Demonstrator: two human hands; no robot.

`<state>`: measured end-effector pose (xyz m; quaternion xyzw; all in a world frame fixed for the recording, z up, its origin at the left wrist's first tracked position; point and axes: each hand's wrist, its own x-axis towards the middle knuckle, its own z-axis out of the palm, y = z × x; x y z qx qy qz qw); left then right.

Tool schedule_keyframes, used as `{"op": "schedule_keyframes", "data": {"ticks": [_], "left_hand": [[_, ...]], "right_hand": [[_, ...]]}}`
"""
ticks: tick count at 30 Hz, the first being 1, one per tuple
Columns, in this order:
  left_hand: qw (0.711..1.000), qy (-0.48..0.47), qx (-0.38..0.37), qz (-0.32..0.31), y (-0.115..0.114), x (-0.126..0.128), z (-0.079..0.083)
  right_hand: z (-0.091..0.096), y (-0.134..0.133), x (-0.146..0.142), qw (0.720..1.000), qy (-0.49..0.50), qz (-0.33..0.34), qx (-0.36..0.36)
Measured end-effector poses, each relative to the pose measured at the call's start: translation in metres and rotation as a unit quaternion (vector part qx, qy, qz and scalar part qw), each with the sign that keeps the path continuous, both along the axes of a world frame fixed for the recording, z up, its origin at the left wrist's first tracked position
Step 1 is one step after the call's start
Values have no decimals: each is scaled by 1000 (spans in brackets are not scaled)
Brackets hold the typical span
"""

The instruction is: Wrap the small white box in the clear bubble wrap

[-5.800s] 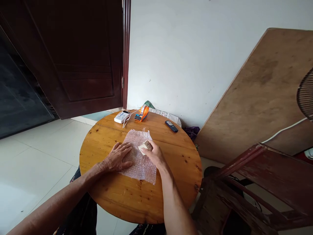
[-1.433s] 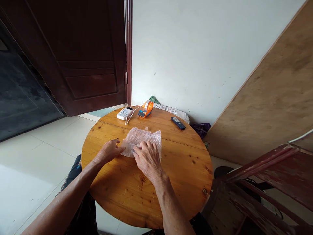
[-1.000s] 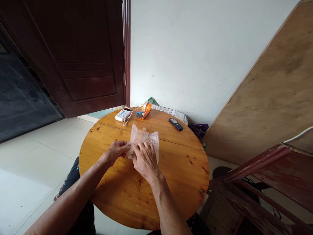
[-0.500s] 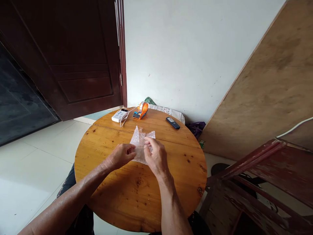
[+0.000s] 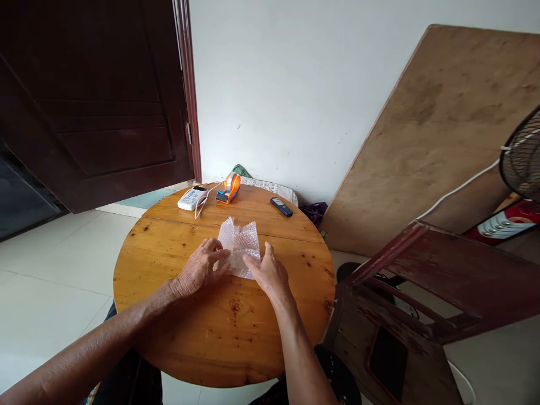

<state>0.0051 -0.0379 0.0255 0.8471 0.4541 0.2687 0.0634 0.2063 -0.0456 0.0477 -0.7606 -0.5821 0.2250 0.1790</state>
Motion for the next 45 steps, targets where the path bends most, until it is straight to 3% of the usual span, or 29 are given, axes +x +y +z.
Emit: {"op": "schedule_keyframes", "data": {"ticks": [6,12,17,22,27,32,37,41,45], "left_hand": [[999,9,-8,-35,5,-1,0],[996,27,-65,-45,7,0,11],[995,14,-88,-49,8,2,13],[993,-23,-105,-49,10,4,7],[987,-87,-128,-47,11,5,0],[982,-132,-122,-62,11,3,-7],[972,-173,-137,-85,10,-3,-8],[954,-232,-185,-53,8,-2,-4],[955,-230,-185,0,7,4,-2]], "right_hand": [[-23,10,-13,993,49,-16,102],[-19,8,-23,971,145,-5,192],[-20,13,-36,949,252,-15,191],[-19,13,-43,945,271,-19,181],[-6,3,-42,950,279,-9,138],[9,-8,-38,939,328,58,88],[8,-15,-37,934,323,128,87],[2,-18,-38,937,286,172,100],[1,-21,-39,940,234,209,135]]}}
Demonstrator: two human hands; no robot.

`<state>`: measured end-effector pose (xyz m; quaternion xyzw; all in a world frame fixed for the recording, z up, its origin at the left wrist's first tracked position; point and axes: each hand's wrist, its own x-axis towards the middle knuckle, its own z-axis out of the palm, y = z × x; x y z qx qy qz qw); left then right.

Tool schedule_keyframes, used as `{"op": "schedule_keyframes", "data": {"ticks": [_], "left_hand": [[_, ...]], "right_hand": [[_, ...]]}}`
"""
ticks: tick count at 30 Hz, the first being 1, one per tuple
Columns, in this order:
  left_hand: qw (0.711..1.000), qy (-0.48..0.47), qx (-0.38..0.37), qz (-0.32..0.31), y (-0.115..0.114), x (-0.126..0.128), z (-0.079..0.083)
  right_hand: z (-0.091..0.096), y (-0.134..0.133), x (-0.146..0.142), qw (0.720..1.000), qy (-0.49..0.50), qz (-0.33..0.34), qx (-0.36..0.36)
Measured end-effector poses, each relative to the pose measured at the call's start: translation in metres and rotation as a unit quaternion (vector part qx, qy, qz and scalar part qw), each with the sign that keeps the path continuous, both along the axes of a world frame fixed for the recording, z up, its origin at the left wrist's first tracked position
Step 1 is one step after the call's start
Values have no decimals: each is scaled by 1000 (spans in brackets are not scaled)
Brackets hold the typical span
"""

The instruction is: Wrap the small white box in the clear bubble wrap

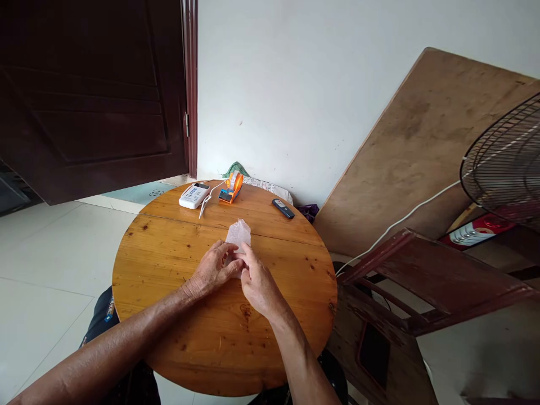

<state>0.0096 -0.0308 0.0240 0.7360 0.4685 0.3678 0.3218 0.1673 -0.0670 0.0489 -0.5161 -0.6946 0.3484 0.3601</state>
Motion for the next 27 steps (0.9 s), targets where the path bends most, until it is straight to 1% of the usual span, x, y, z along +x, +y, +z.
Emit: {"op": "schedule_keyframes", "data": {"ticks": [2,5,8,12,16,19,21,23,24,25,27], "left_hand": [[1000,5,-2,11,0,3,0],[1000,-7,-19,15,0,6,-2],[999,-28,-27,17,2,7,-8],[998,-58,-22,13,4,8,-15],[998,-55,-27,-11,4,6,-16],[999,-34,-33,-23,1,4,-14],[999,-25,-32,-23,0,4,-13],[999,-19,-27,-28,-2,4,-11],[999,-15,-24,-33,-2,4,-9],[999,-10,-20,-39,-2,3,-8],[999,3,-11,-47,-2,2,-4]], "right_hand": [[1,0,1,1000,8,6,-10],[2,2,5,998,43,8,-48],[0,8,9,994,88,-10,-67],[-6,14,12,988,133,-49,-60],[-8,19,13,986,145,-52,-58],[-4,26,17,989,134,-43,-49],[2,33,23,995,89,-35,-18],[9,41,29,999,-3,-17,33],[13,46,32,996,-63,-2,57],[16,51,33,989,-128,14,79],[23,59,32,960,-254,44,109]]}}
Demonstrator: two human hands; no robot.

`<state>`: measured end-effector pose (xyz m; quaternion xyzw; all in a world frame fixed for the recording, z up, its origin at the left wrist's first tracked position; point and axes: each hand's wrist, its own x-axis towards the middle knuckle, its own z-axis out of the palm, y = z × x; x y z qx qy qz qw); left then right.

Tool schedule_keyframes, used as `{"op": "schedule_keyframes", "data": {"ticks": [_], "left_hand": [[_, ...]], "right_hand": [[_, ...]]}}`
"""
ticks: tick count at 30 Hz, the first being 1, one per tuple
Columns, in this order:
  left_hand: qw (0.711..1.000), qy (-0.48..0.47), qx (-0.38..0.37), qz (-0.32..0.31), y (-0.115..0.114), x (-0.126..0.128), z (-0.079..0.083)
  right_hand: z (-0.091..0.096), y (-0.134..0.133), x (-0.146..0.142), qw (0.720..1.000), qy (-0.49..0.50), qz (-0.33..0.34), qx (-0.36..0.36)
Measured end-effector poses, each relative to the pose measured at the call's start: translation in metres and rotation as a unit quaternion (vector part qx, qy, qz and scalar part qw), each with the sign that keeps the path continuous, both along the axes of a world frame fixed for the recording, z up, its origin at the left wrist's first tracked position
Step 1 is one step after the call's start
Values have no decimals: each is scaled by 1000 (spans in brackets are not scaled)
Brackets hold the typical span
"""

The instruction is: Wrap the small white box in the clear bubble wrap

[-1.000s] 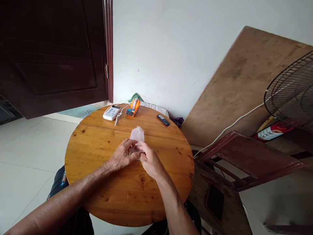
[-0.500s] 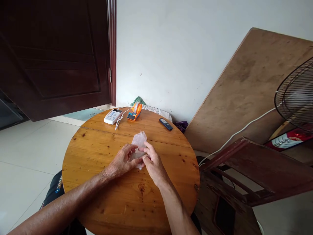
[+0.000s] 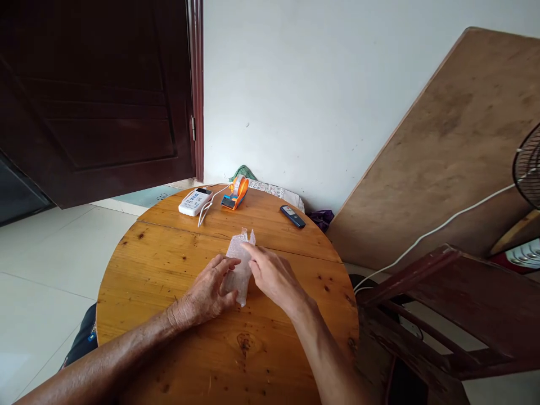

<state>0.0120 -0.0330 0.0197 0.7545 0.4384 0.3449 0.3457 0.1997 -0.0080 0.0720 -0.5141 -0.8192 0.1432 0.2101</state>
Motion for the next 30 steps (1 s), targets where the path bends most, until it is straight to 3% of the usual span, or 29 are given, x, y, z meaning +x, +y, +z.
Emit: {"op": "schedule_keyframes", "data": {"ticks": [3,6,9,17,20,23,26,30], "left_hand": [[1000,18,3,-7,2,-2,4],[999,26,-15,-17,3,-3,6],[999,27,-8,-15,3,-3,5],[994,59,75,-52,-3,-6,10],[988,101,97,-63,-3,-7,13],[985,128,99,-58,-2,-7,15],[985,131,101,-58,-3,-7,16],[986,124,99,-54,-3,-6,15]], "right_hand": [[6,7,-6,985,-165,14,37],[7,9,-10,967,-240,34,81],[4,13,-10,967,-227,55,105],[-31,40,-8,993,-57,97,23],[-42,44,-2,998,8,43,36],[-50,51,10,992,92,-79,18],[-52,61,19,975,140,-169,-44],[-43,72,16,945,200,-201,-160]]}}
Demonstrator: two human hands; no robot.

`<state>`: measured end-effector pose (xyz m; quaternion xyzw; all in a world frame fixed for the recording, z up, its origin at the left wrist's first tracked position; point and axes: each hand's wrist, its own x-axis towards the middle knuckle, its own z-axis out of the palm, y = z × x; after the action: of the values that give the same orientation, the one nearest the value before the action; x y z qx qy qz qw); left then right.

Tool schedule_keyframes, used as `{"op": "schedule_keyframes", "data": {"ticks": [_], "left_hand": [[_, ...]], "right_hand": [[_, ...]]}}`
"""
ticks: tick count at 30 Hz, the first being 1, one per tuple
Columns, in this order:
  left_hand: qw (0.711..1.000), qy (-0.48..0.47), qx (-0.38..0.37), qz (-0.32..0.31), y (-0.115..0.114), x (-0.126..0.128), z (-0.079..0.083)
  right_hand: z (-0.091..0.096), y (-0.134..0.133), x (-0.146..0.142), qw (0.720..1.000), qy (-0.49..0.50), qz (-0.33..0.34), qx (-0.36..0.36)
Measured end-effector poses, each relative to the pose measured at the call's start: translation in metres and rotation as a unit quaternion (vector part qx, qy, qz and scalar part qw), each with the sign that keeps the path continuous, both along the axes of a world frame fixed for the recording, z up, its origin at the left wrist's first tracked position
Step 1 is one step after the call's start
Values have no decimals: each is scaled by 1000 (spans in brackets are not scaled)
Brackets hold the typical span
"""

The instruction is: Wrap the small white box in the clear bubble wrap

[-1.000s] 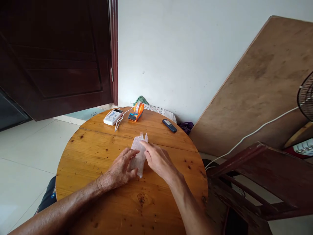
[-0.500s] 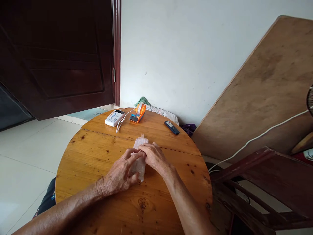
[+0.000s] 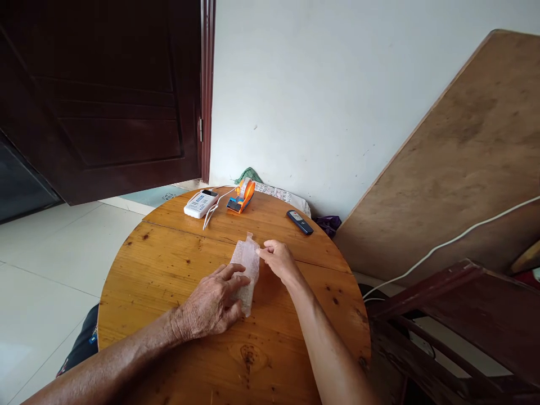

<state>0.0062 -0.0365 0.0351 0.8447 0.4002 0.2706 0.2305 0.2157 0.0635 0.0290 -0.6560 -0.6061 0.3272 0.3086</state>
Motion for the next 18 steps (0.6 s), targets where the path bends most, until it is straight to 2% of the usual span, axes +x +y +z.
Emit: {"op": "schedule_keyframes", "data": {"ticks": [3,6,9,13,18], "left_hand": [[1000,-2,0,-3,0,0,0],[1000,1,-3,-6,1,0,2],[1000,6,0,-14,1,0,4],[1000,13,4,-19,0,0,5],[1000,18,10,-15,0,0,7]], "right_hand": [[10,3,-9,997,50,-7,-66],[14,7,-17,995,50,24,-88],[11,14,-23,996,12,46,-74],[6,21,-28,997,-42,59,-21],[6,18,-33,997,-56,58,10]]}}
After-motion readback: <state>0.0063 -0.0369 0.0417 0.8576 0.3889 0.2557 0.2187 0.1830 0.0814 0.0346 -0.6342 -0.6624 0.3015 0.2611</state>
